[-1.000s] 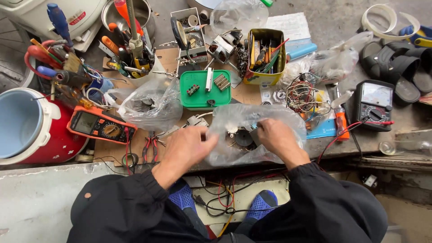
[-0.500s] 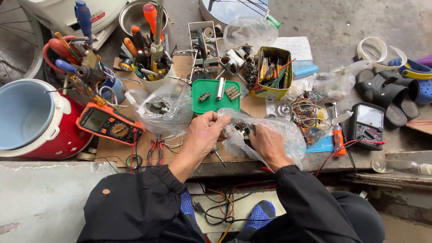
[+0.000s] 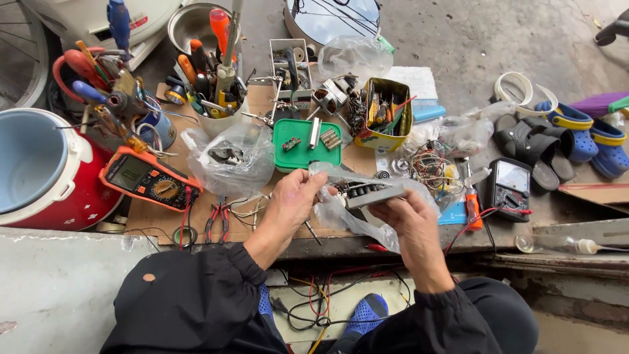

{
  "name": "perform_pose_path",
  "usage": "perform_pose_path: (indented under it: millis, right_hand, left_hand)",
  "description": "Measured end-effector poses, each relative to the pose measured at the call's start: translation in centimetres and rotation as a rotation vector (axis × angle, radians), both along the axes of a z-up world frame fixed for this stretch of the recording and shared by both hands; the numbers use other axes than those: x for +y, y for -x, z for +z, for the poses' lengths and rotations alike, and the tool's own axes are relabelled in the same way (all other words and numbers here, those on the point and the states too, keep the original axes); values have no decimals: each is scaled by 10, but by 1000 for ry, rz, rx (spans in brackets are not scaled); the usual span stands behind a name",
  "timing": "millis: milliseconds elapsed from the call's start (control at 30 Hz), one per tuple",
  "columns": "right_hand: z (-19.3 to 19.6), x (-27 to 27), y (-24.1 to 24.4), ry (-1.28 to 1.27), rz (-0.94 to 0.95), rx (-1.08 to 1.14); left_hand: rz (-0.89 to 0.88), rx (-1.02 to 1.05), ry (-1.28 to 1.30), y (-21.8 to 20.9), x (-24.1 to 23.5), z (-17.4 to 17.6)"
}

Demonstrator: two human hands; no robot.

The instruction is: The person sits on the ground and sorts through a plastic bag of electronic components, including wires, relays, and small metal parts. They pick up and examine various items, separating them and placing some into a green container or onto the work surface.

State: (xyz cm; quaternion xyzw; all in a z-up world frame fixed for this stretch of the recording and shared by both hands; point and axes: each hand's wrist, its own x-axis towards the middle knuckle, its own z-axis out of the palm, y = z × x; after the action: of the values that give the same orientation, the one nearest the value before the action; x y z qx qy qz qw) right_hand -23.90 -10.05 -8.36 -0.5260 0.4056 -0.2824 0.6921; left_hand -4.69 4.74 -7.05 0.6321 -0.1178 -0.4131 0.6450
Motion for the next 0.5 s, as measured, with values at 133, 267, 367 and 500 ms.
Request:
perform_pose_path:
  millis: [133, 267, 367, 500]
  right_hand:
    - [56, 3, 3, -13, 41, -189]
    - [86, -22, -16, -67, 223, -290]
    - [72, -40, -26, -158, 338, -272]
    - [44, -43, -12, -282, 384, -234]
  left_hand:
    - [-100, -15, -34, 5, 10, 19]
    - [-203, -81, -144, 10, 13, 17]
    - [-166, -178, -162, 2, 10, -4]
    - [-157, -200, -151, -4, 12, 0]
